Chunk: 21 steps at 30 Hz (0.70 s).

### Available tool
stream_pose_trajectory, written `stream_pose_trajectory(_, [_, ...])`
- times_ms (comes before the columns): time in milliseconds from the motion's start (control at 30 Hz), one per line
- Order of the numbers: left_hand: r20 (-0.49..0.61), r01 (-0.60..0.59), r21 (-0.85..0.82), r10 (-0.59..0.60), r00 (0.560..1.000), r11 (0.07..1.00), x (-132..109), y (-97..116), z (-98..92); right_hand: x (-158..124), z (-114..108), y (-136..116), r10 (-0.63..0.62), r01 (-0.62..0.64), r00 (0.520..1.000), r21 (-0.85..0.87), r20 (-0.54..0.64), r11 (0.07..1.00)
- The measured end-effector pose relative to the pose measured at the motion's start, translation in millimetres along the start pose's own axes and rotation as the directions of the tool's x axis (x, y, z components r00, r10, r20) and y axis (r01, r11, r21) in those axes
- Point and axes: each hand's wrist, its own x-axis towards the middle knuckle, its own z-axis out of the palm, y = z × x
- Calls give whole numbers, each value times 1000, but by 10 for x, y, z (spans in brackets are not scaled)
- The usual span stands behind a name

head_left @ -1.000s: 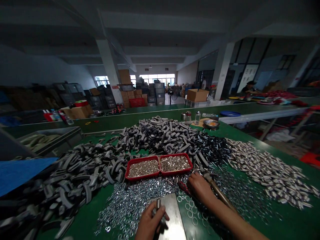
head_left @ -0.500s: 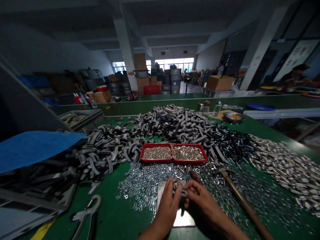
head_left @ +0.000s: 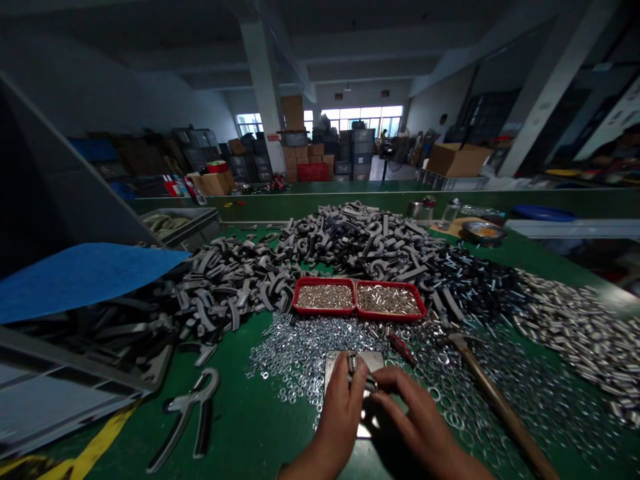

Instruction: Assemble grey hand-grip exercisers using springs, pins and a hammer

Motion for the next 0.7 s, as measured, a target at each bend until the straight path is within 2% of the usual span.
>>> stream_pose_trajectory(67, [17, -9, -3, 9, 1000, 1000, -30, 96, -23, -37, -14, -26, -254, 243, 967, -229, -20, 943])
stream_pose_trajectory(100, [19, -15, -2, 15, 1000, 1000, -45, 141, -36, -50, -21, -42, -326, 308, 945, -278, -19, 910])
stream_pose_trajectory(133, [23, -26, 3, 26, 999, 1000, -59, 176, -47, -60, -24, -62, -347, 324, 938, -295, -28, 899])
stream_pose_trajectory(233, [42, -64, 28, 62, 997, 998, -97, 192, -64, -82, 7, -125, -238, 216, 969, -245, -66, 945])
stream_pose_trajectory(300, [14, -30, 30, 30, 999, 999, -114, 120, -57, -103, 69, -141, -212, 192, 975, -236, -63, 953])
stream_pose_trajectory(400, [-62, 80, 7, -79, 995, 997, -82, -49, -36, -122, 136, -44, -255, 256, 965, -385, 55, 886])
stream_pose_trajectory(467, [-61, 111, 5, -110, 992, 994, -7, -141, -34, -104, 31, 112, -194, 253, 967, -520, 165, 816])
stream_pose_trajectory(500, [-56, 112, 6, -111, 992, 994, 40, -170, -40, -86, -102, 207, -139, 218, 974, -572, 179, 791])
stream_pose_trajectory(567, [-69, 108, -7, -109, 992, 994, 133, -191, -64, -39, -540, 415, -24, 78, 995, -643, 93, 762])
stream_pose_trajectory(600, [-86, 113, -19, -114, 990, 993, 171, -188, -77, -7, -828, 528, 39, -75, 997, -669, -69, 740])
stream_pose_trajectory(633, [-101, 114, -29, -116, 988, 993, 202, -182, -88, 31, -1139, 648, 70, -197, 975, -684, -209, 702])
stream_pose_trajectory(700, [-122, 98, -37, -101, 987, 995, 236, -174, -86, 127, -1746, 901, 120, -386, 906, -679, -405, 624])
